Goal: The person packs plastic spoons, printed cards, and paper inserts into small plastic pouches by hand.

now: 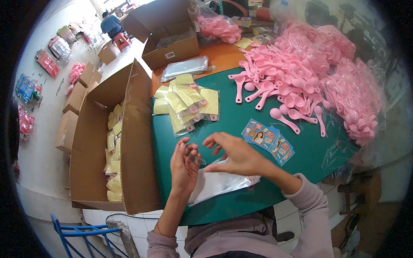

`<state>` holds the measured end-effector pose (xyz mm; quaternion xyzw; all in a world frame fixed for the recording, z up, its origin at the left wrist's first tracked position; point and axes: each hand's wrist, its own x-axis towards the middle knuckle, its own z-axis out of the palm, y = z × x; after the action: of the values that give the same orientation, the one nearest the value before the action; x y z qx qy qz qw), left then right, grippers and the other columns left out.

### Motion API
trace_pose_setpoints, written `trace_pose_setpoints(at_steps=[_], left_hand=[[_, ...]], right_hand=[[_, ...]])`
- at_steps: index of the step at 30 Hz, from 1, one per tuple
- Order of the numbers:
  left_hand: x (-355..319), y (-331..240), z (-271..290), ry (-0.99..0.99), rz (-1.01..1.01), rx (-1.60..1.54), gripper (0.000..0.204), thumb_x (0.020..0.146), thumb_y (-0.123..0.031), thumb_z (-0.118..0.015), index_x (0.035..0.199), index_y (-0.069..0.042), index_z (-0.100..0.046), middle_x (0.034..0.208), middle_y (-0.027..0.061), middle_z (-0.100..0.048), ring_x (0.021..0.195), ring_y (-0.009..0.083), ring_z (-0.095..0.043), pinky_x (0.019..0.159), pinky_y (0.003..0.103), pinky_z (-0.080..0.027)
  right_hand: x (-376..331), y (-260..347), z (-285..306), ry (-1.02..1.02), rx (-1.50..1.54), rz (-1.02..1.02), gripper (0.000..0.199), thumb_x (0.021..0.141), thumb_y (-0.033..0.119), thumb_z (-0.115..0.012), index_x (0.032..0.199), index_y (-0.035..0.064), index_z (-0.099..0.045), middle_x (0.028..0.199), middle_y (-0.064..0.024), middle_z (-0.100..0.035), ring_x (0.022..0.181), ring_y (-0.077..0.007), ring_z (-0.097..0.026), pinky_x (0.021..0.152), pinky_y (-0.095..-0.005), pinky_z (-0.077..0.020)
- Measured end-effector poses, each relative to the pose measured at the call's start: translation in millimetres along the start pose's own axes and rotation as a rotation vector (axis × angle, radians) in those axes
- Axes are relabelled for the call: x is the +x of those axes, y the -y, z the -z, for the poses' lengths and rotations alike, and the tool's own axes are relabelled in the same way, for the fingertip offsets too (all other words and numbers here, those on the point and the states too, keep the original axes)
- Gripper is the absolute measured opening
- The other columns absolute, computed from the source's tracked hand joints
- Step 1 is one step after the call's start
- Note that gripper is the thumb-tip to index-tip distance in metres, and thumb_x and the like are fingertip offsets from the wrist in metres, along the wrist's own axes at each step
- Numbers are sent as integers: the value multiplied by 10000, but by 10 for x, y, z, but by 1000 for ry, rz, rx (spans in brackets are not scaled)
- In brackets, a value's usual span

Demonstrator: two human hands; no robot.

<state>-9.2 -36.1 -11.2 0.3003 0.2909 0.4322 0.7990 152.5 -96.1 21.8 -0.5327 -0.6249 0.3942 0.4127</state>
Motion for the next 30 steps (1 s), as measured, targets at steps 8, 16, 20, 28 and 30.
trace_pose_setpoints(at_steps=[8, 16, 20, 28, 30], left_hand=[[-22, -27, -33, -16, 117, -242, 191, 934, -206, -456, 1051, -56, -450, 869, 30, -533, 765, 61, -542, 734, 230, -523], [225, -114, -128, 1, 52, -182, 162, 924, -157, -471, 1041, -44, -471, 890, 59, -549, 762, 81, -563, 748, 234, -527], [296, -115, -170, 190, 148, 305, 222, 899, -207, -525, 1047, -43, -506, 882, 75, -562, 800, 139, -580, 751, 286, -498], [265, 90, 24, 492, -159, 1559, 328, 748, -290, -697, 916, -28, -594, 852, 104, -582, 778, 219, -593, 708, 321, -479], [268, 97, 16, 536, -156, 1527, 296, 730, -239, -715, 899, -31, -590, 787, 91, -575, 752, 191, -595, 683, 306, -477]], right_hand=[[-25, -122, -161, -110, 162, -30, 272, 761, 90, -656, 971, 21, -497, 786, -54, -623, 732, -145, -624, 656, -269, -502], [-163, 154, 999, 147, -39, 101, 117, 745, 46, -664, 822, -1, -590, 781, -61, -612, 702, -116, -598, 636, -246, -480], [-504, 78, 2400, -648, -238, -13, 118, 787, 103, -607, 797, -14, -613, 741, -92, -612, 738, -169, -592, 674, -268, -459], [-830, -556, 1497, -440, -953, -309, 273, 742, 96, -598, 994, 9, -536, 959, -130, -554, 901, -308, -530, 757, -407, -420], [-824, -503, 1182, -370, -1023, -341, 260, 719, 94, -625, 953, 13, -546, 921, -132, -555, 882, -301, -527, 759, -407, -412]])
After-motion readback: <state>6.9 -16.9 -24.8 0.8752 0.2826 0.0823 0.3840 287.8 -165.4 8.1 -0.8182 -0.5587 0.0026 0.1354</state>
